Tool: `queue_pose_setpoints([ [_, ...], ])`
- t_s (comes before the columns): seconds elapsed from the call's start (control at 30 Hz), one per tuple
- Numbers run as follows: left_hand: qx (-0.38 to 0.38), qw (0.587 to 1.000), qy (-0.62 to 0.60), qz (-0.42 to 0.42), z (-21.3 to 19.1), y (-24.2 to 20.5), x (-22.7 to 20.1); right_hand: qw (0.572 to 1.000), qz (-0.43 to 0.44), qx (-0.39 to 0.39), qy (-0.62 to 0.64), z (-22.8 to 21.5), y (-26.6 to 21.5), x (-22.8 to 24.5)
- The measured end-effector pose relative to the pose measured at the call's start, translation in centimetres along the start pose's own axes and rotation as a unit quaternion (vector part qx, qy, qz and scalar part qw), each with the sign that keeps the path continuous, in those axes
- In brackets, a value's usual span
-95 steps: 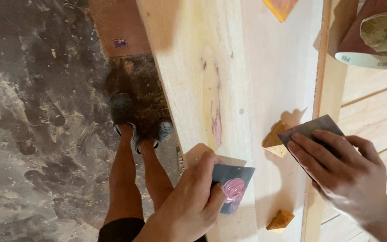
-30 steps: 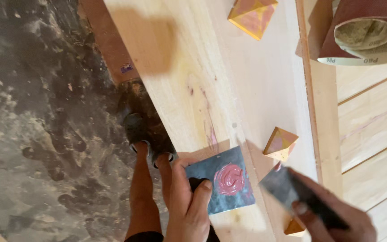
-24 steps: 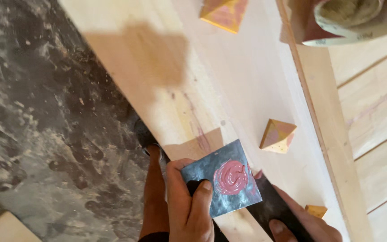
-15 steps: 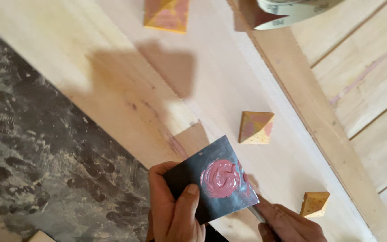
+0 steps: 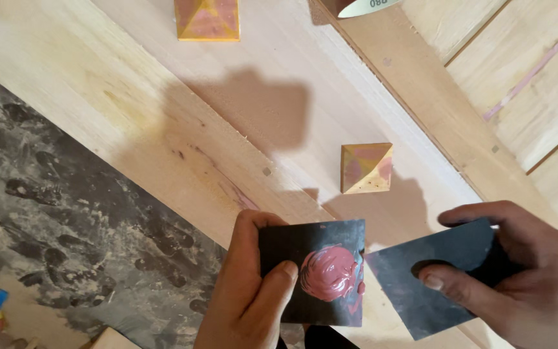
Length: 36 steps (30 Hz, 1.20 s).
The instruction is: The person uses a putty knife to scoop pink filler from a card and applies it to small pyramid-shaped wooden blocks attached to a wooden frame. The person repeatedly smooths the filler into the crevices of the blocks.
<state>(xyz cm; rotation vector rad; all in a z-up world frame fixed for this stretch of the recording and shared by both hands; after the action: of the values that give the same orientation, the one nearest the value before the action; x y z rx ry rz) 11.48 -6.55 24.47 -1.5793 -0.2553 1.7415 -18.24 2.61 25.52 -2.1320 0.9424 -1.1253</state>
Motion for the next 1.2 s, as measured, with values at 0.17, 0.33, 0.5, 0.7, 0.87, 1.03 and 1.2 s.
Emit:
queue_pose_setpoints([
  [0.17, -0.022, 0.999, 0.042, -0.024, -0.4, 0.1, 0.6, 0.999, 0.001, 0.023, -0.049, 1.2, 0.5, 2.3],
  [0.33, -0.062, 0.997, 0.018, -0.032, -0.4, 0.6, 1.1, 0.991, 0.086, 0.016, -0.098, 2.0, 0.2, 2.6],
  [0.5, -0.084, 0.993, -0.024, -0.083, -0.5, 1.0, 1.4, 0.987, 0.085, 0.048, -0.127, 2.2, 0.3, 1.4],
  [0.7, -0.121, 0.987, 0.086, -0.065, -1.1, 1.8, 0.6, 0.996, -0.019, 0.086, -0.013, 0.9, 0.8, -3.6],
  [0.87, -0.144, 0.989, 0.003, -0.044, -1.9, 2.4, 1.1, 0.985, -0.166, 0.043, -0.008, -0.4, 0.3, -3.2],
  [1.03, -0.125, 0.989, -0.061, 0.040, -2.2, 4.0, 3.3, 0.982, -0.127, -0.106, -0.092, 1.0, -0.8, 0.2],
  [1.2, -0.012, 0.934, -0.346, 0.085, -2.9, 6.4, 5.7, 0.983, -0.173, -0.053, -0.025, 2.4, -0.8, 3.0],
])
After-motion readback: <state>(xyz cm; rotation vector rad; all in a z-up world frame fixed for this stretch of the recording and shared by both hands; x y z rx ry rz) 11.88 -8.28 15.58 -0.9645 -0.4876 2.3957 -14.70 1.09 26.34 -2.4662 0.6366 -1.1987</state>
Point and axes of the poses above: each hand's wrist, its own y-axis towards the middle knuckle, its own z-axis out of the palm, x = y × z, the point moved 5 cm from there along y, towards the middle knuckle, and after that the axes turned 3 degrees about x, right-handed, at the moved point
